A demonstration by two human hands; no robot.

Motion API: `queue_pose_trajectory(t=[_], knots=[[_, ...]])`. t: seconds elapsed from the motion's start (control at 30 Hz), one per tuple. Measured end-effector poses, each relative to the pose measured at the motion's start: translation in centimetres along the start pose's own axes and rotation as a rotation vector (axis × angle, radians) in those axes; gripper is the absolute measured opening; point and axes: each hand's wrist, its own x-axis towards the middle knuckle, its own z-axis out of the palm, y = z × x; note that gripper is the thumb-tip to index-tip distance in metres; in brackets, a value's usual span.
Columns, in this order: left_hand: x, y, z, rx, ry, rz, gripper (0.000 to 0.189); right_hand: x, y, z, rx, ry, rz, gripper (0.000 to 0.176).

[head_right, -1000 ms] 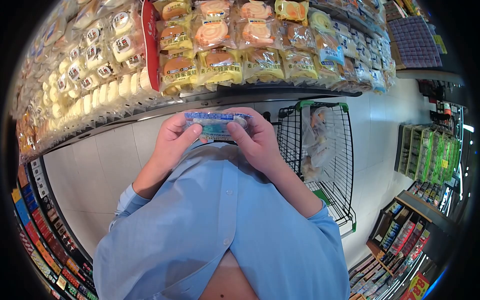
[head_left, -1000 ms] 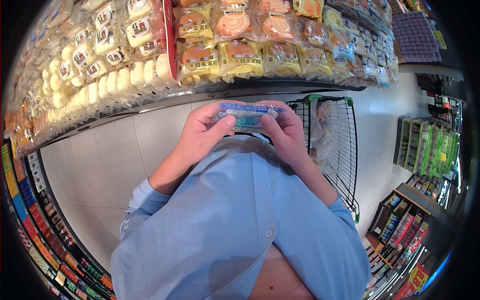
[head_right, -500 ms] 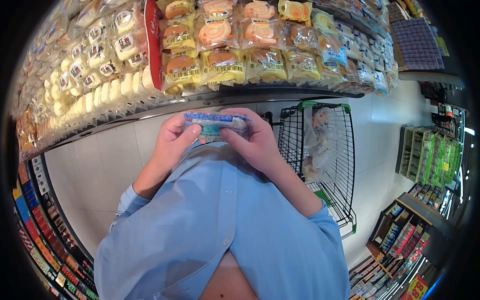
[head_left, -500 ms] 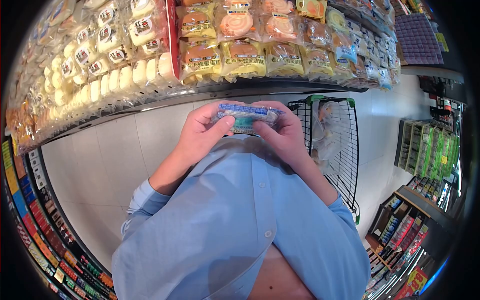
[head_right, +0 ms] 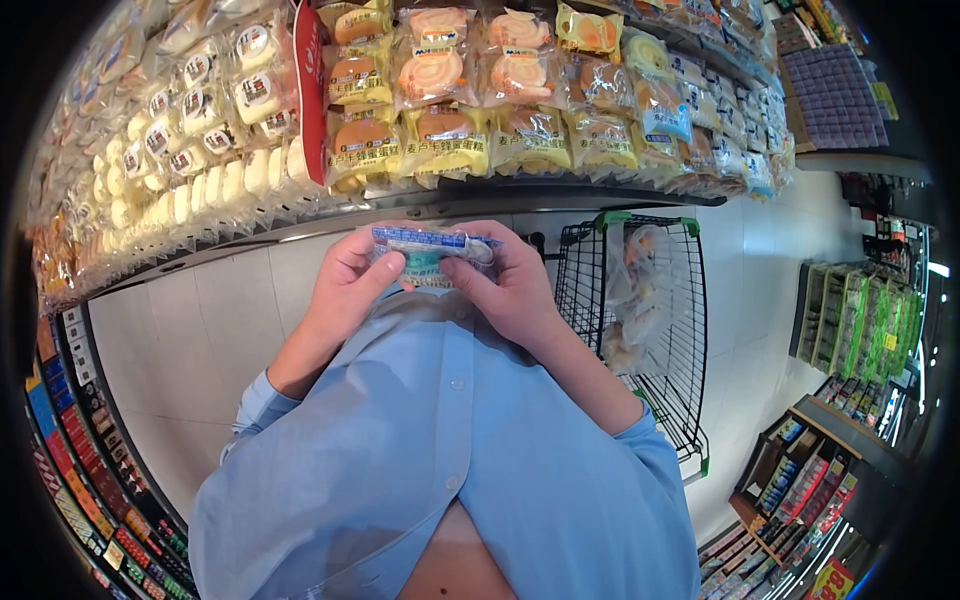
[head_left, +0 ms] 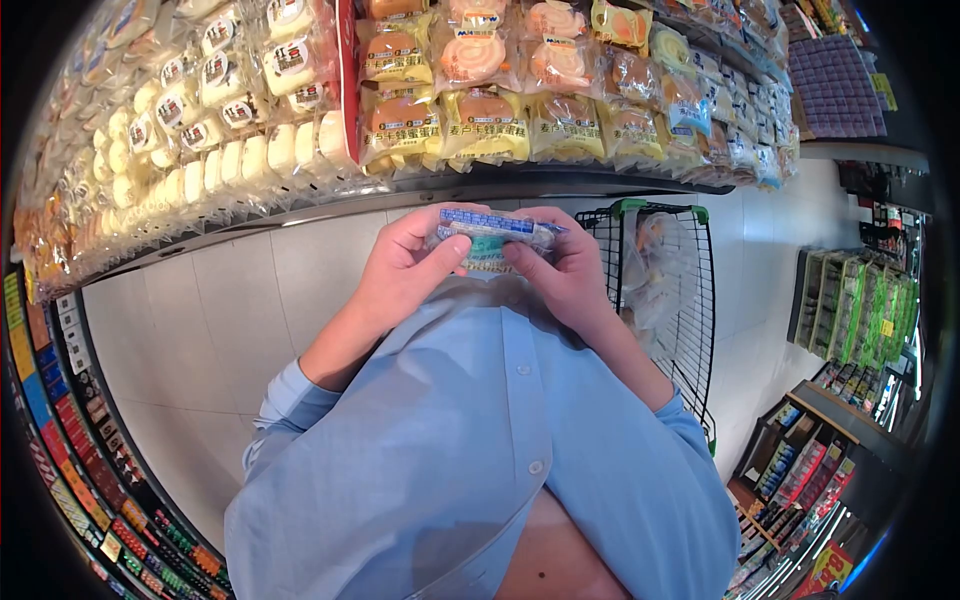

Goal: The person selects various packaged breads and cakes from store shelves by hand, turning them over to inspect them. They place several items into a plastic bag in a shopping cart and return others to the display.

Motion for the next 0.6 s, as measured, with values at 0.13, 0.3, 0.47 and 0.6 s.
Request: queue_pose_trajectory(t=[0.13, 0.3, 0.47, 0.6], knots=[[0.4, 0.1, 0.5, 0.017, 0.002, 0.028, 0.037, 0.1, -0.1, -0.5, -0.017, 0.006, 0.015, 0.026], [1.4, -0.3, 1.2, -0.016, 0.019, -0.038, 0.035, 0.1, 0.1, -1.5, -0.045, 0.03, 0.021, 0.026], [2.5, -0.5, 2.3, -0.021, 0.02, -0.079, 0.032, 0.1, -0.2, -2.8, 0.017, 0.018, 0.035, 0.028], [3.7, -0.6, 3.5, -0.027, 0.073, -0.041, 0.026, 0.3, -1.2, -5.1, -0.126, -0.046, 0.09, 0.03]])
